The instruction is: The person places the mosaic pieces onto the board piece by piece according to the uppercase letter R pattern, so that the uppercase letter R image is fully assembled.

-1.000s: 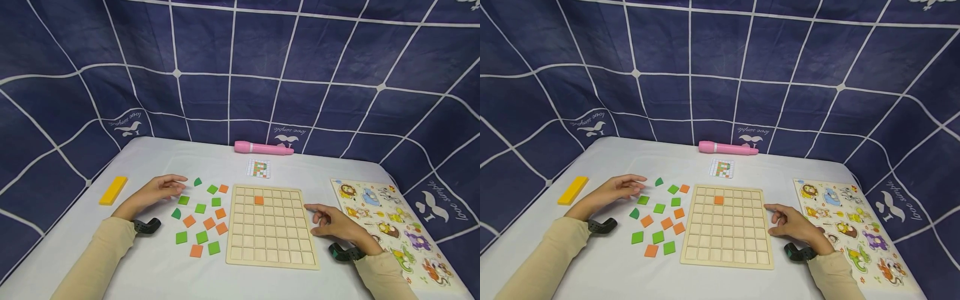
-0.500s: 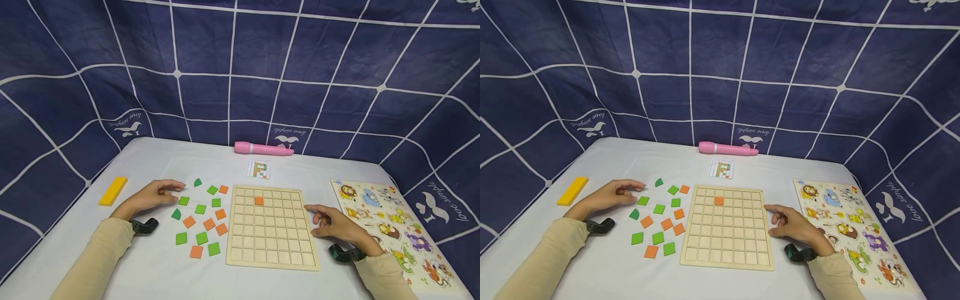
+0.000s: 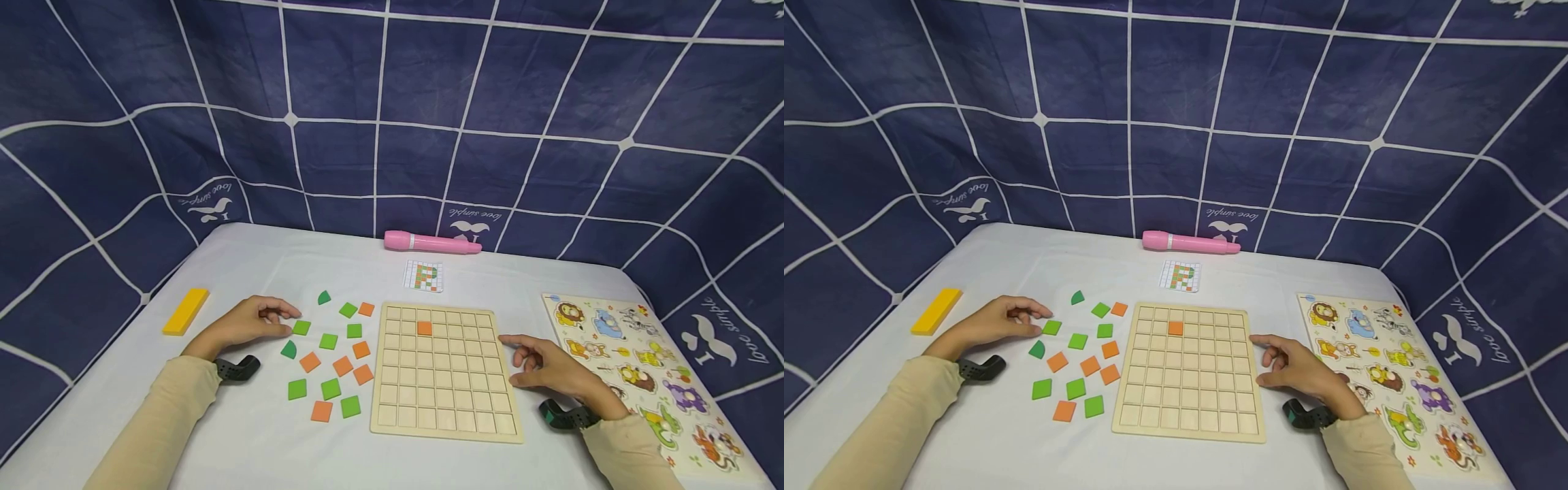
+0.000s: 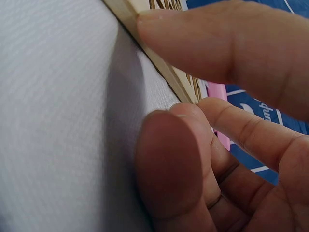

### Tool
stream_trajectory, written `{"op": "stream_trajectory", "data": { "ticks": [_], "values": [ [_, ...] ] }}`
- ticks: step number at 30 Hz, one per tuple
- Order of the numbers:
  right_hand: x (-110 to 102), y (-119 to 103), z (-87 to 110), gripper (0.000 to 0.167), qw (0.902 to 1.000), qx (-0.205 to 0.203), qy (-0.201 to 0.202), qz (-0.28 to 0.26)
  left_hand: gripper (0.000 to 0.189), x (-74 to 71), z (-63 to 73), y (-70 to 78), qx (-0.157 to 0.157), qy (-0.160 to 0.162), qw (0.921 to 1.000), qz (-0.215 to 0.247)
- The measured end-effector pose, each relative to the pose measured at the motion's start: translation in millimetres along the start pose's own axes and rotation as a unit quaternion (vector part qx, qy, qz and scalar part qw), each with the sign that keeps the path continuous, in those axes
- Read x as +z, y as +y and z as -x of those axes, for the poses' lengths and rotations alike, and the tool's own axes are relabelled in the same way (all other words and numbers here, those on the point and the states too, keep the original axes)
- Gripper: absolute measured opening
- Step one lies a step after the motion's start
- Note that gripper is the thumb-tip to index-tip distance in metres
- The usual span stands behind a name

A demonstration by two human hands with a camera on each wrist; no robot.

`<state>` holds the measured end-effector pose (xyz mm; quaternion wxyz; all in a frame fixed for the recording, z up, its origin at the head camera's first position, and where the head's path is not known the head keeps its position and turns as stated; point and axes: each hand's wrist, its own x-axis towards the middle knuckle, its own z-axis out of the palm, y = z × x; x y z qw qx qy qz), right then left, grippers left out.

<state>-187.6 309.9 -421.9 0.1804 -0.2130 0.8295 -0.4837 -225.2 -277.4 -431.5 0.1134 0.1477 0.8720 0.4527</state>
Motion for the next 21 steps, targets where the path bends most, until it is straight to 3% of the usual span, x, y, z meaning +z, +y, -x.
{"op": "stream_trajectory", "data": {
  "ticks": [21],
  "values": [
    [0.0, -0.9, 0.0, 0.076, 1.0000, 0.001, 0.000, -0.001, 0.035, 2.0, 0.7, 1.1, 0.005, 0.004, 0.9997, -0.024]
  ]
}}
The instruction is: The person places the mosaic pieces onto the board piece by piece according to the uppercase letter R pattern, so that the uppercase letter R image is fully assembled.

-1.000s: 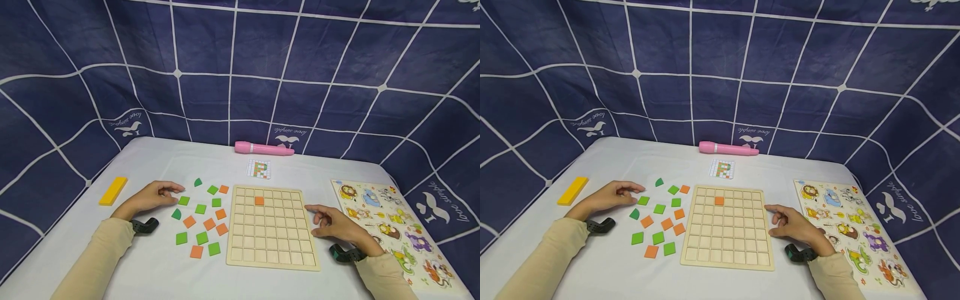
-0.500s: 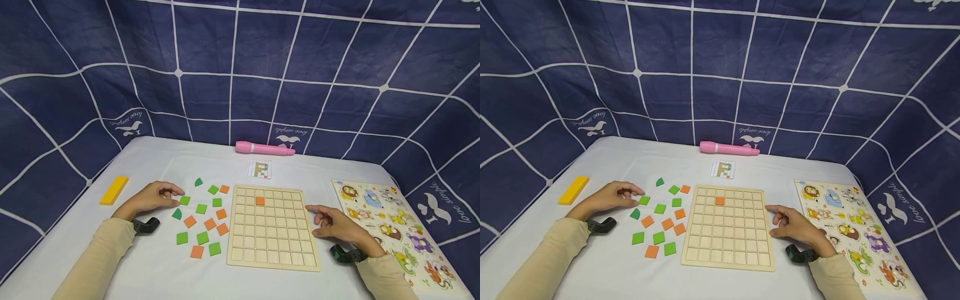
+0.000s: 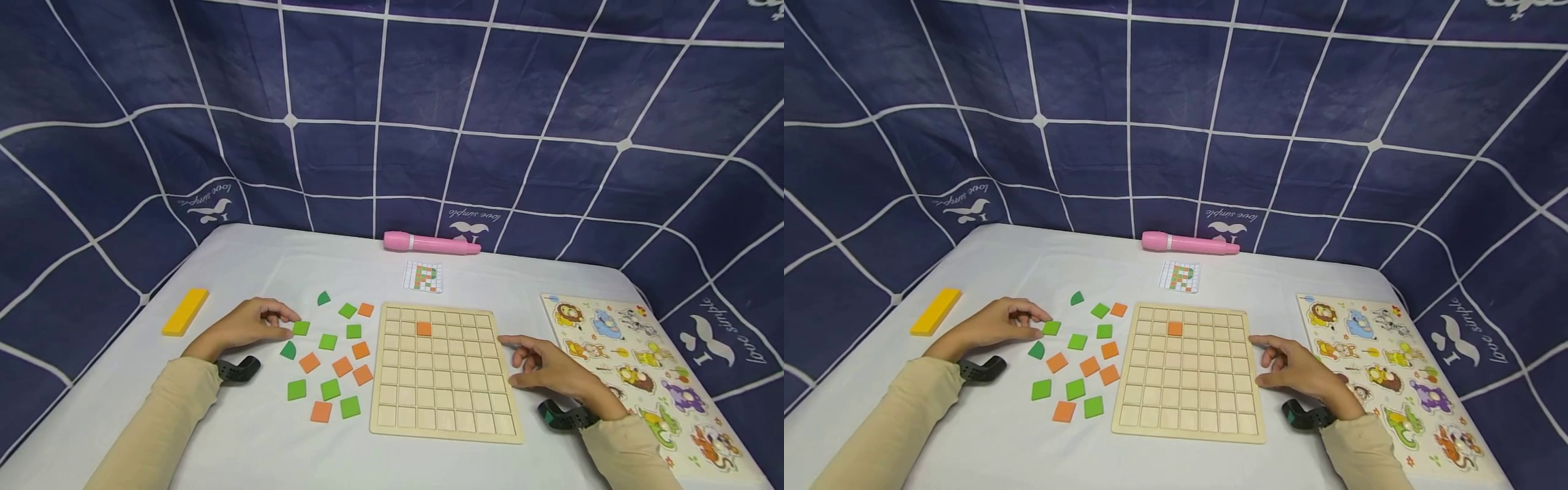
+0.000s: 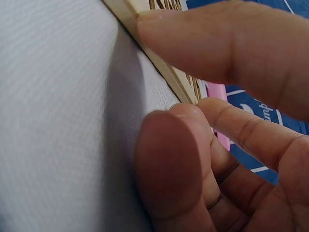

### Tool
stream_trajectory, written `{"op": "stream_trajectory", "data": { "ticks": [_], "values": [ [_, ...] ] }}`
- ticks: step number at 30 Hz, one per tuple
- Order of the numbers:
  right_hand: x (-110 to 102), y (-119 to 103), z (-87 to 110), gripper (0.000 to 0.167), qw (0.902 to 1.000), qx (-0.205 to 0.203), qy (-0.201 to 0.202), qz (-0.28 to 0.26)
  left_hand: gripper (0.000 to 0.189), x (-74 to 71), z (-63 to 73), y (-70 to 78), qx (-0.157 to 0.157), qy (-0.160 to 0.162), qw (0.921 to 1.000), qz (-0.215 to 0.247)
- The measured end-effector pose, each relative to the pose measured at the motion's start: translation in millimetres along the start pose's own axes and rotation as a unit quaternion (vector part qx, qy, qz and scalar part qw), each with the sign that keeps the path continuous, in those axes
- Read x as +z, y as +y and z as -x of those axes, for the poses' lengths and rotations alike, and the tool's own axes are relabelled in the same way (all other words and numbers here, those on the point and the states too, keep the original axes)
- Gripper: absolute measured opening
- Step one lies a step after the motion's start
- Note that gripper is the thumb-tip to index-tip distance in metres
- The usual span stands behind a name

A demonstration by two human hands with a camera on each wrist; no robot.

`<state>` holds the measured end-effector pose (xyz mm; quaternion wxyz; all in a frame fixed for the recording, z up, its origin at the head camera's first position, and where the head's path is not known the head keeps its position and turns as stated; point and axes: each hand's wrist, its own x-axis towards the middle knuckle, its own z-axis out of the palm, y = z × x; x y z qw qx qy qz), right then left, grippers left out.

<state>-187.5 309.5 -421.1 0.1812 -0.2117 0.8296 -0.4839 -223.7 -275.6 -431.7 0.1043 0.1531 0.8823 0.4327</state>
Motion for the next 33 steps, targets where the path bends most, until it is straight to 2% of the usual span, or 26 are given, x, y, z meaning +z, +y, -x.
{"op": "stream_trajectory", "data": {
  "ticks": [11, 17, 21, 25, 29, 33],
  "values": [
    [0.4, 0.6, -0.1, 0.076, 1.0000, -0.003, 0.000, 0.001, 0.031, 1.5, -2.0, 0.1, 0.009, 0.009, 0.9999, -0.002],
    [0.0, 1.2, 0.5, 0.076, 1.0000, -0.004, 0.000, -0.001, 0.029, 0.7, -1.3, 6.2, 0.018, 0.010, 0.9997, 0.009],
    [0.1, 1.3, 0.2, 0.076, 1.0000, -0.003, 0.000, -0.003, 0.030, 0.6, -2.5, 13.7, 0.026, 0.020, 0.9989, 0.033],
    [0.1, 0.7, 0.0, 0.076, 1.0000, -0.002, 0.000, -0.001, 0.029, 2.4, -6.2, 24.2, 0.035, 0.029, 0.9983, 0.036],
    [0.0, 0.3, -0.4, 0.076, 1.0000, -0.001, 0.001, 0.004, 0.031, 5.5, -11.6, 36.6, 0.033, 0.027, 0.9981, 0.045],
    [0.2, -0.3, -1.0, 0.076, 1.0000, 0.001, 0.003, 0.007, 0.035, 9.1, -17.3, 51.1, 0.032, 0.019, 0.9964, 0.076]
  ]
}}
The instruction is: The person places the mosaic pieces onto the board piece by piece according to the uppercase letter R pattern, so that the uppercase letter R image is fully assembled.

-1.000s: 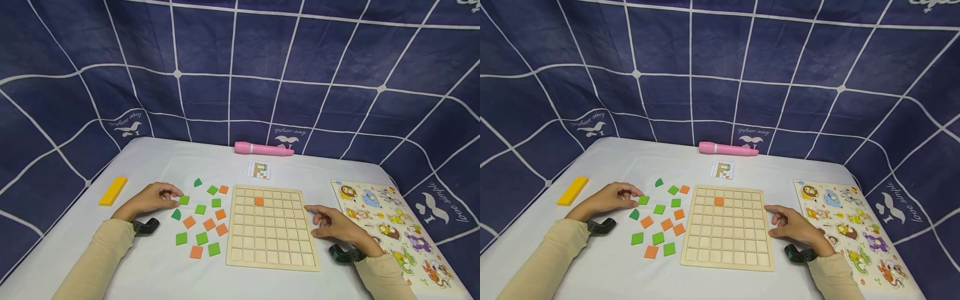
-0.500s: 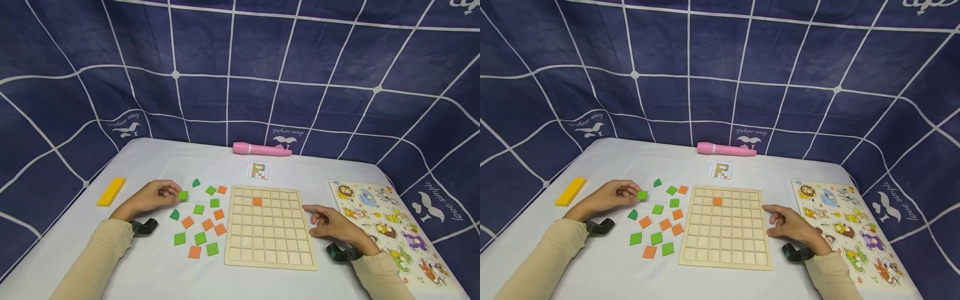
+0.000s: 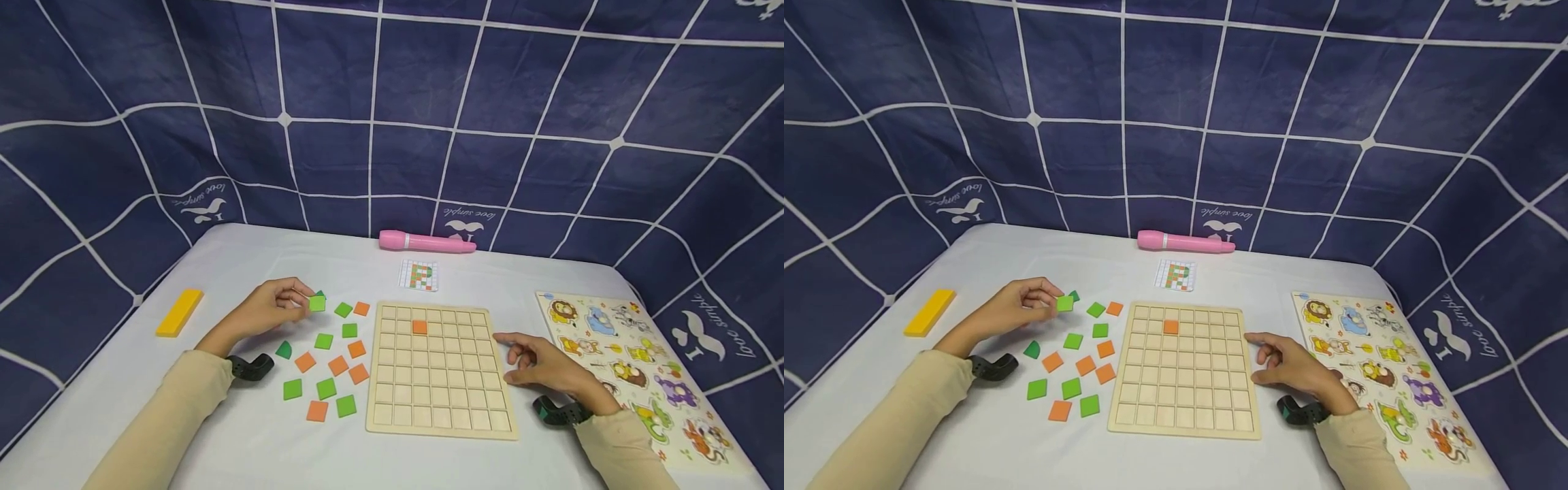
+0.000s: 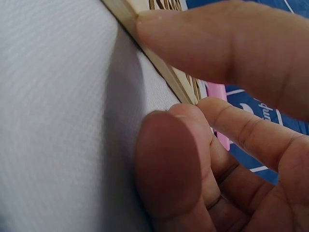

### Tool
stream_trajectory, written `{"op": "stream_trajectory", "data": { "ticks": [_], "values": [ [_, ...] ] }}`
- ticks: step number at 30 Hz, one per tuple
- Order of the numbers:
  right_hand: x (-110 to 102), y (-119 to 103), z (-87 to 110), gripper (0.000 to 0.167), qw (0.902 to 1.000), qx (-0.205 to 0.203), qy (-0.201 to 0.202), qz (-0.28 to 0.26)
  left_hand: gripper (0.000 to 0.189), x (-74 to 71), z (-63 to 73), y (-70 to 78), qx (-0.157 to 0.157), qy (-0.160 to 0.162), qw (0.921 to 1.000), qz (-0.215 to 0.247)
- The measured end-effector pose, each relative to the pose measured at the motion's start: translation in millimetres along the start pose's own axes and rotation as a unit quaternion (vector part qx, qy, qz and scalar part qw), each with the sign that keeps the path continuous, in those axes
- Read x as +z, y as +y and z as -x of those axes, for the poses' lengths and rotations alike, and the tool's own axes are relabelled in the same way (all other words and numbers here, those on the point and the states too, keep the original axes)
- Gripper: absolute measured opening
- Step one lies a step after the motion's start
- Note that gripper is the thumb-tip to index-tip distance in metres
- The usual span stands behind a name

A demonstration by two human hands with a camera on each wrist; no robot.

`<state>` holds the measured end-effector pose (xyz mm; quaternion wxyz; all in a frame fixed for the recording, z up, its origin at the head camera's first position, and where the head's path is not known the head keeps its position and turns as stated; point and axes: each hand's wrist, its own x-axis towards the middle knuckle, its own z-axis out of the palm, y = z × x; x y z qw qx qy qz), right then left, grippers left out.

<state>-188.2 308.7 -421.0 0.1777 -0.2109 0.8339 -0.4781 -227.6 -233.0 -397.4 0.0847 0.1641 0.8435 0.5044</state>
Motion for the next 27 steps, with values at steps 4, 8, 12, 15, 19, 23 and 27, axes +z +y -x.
{"op": "stream_trajectory", "data": {
  "ticks": [4, 8, 12, 15, 19, 23, 27],
  "values": [
    [-0.1, -0.4, 0.2, 0.075, 1.0000, 0.000, 0.002, 0.001, 0.036, 8.9, -8.4, 14.0, 0.001, -0.010, 0.9996, 0.026],
    [-0.3, -0.7, 0.5, 0.075, 1.0000, 0.001, 0.000, 0.002, 0.036, 20.4, -17.6, 25.1, -0.001, -0.020, 0.9992, 0.036],
    [0.0, -1.0, 0.8, 0.076, 1.0000, 0.004, 0.001, 0.001, 0.036, 34.0, -26.1, 34.2, -0.015, -0.027, 0.9987, 0.041],
    [0.2, -1.1, 0.6, 0.076, 1.0000, 0.007, 0.002, -0.001, 0.035, 44.5, -31.4, 39.3, -0.027, -0.035, 0.9981, 0.043],
    [0.1, -0.5, 0.7, 0.076, 1.0000, 0.007, 0.002, -0.002, 0.033, 57.1, -36.5, 44.6, -0.019, -0.051, 0.9969, 0.057],
    [0.1, -0.6, 1.3, 0.076, 1.0000, 0.007, 0.002, -0.005, 0.033, 67.9, -40.6, 51.1, -0.006, -0.068, 0.9951, 0.071],
    [0.7, -1.0, 1.9, 0.075, 0.9999, -0.001, 0.000, -0.011, 0.034, 77.8, -45.2, 56.3, 0.002, -0.082, 0.9937, 0.076]
  ]
}}
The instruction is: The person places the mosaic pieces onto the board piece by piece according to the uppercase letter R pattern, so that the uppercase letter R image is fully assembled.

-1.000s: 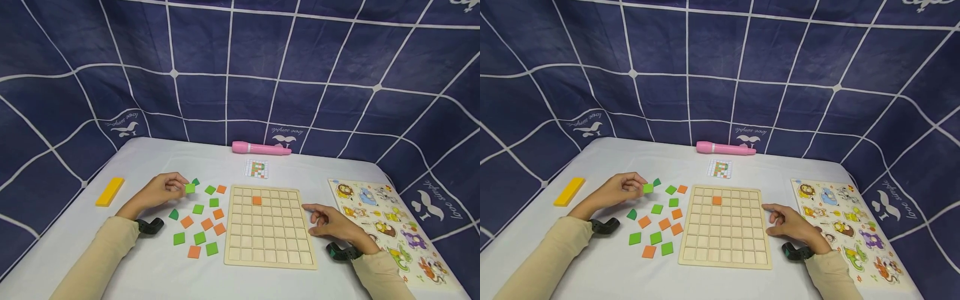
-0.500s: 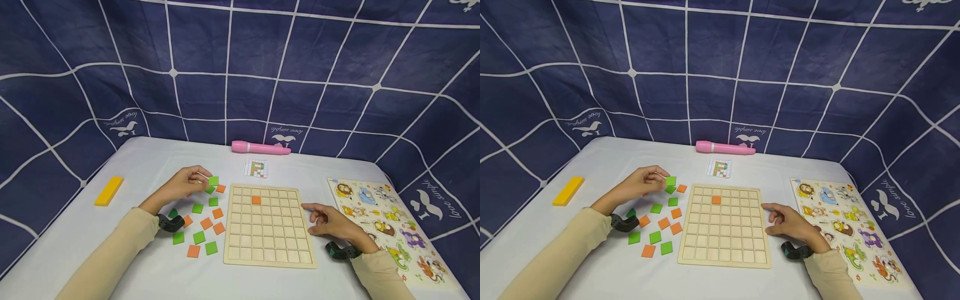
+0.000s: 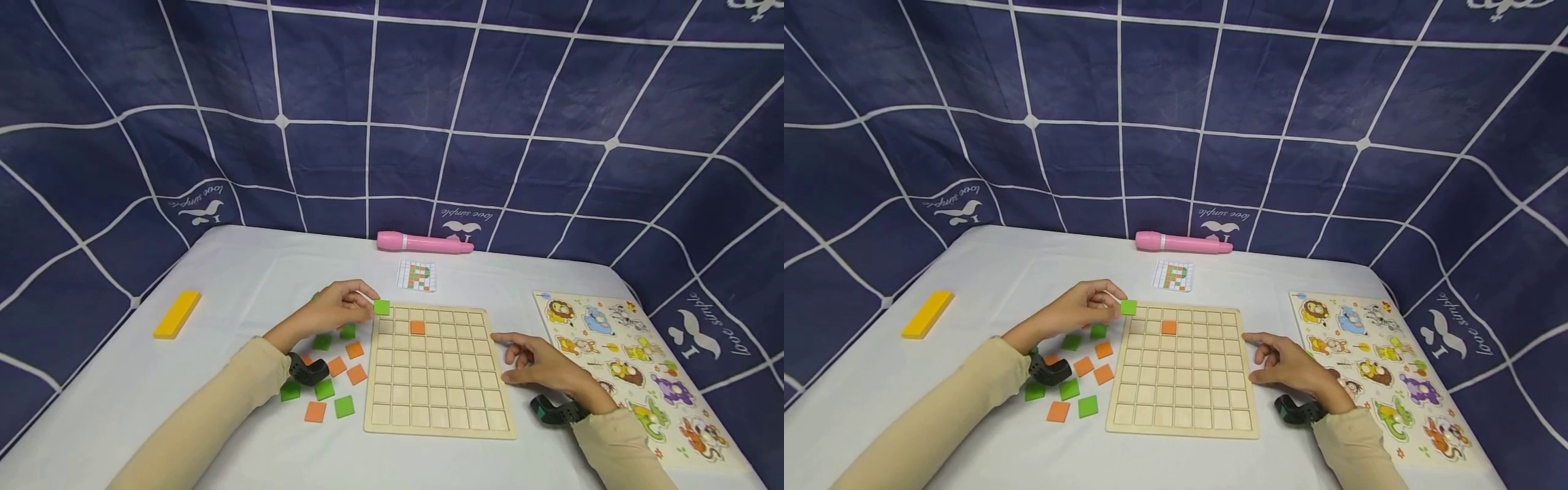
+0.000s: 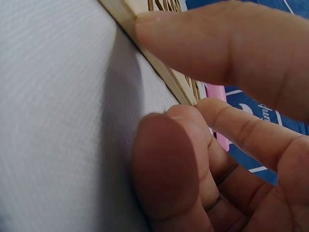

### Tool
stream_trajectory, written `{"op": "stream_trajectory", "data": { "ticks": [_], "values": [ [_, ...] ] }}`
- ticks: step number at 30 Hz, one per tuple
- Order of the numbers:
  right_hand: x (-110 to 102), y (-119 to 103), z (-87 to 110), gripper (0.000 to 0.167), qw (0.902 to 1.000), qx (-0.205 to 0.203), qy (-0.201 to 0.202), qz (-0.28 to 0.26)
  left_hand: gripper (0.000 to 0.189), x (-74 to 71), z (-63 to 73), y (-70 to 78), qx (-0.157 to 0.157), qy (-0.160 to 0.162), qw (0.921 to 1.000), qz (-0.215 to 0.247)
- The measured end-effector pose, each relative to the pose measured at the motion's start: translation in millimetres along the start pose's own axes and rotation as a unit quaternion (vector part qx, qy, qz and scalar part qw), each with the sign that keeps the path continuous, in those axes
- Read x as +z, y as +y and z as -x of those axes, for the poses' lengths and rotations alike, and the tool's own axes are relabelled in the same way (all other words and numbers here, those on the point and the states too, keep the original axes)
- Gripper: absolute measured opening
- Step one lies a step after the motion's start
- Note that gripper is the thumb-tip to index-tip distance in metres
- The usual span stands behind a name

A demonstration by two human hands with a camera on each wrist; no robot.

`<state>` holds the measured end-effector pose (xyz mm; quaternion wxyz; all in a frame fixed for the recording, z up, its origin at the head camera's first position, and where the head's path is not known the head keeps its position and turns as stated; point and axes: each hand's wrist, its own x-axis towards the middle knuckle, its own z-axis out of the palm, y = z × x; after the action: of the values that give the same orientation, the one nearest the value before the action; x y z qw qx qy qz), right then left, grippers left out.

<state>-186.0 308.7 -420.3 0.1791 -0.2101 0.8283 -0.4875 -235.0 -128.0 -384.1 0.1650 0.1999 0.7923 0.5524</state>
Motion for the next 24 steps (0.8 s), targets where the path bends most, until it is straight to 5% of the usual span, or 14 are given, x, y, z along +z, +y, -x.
{"op": "stream_trajectory", "data": {
  "ticks": [16, 24],
  "values": [
    [0.8, 0.0, 0.6, 0.075, 1.0000, -0.002, 0.000, -0.003, 0.032, 34.2, -28.0, 7.6, -0.003, -0.010, 0.9999, -0.008],
    [0.5, 0.1, -0.6, 0.074, 1.0000, -0.001, 0.002, 0.006, 0.033, 51.9, -39.3, 10.2, -0.047, -0.012, 0.9988, -0.009]
  ]
}}
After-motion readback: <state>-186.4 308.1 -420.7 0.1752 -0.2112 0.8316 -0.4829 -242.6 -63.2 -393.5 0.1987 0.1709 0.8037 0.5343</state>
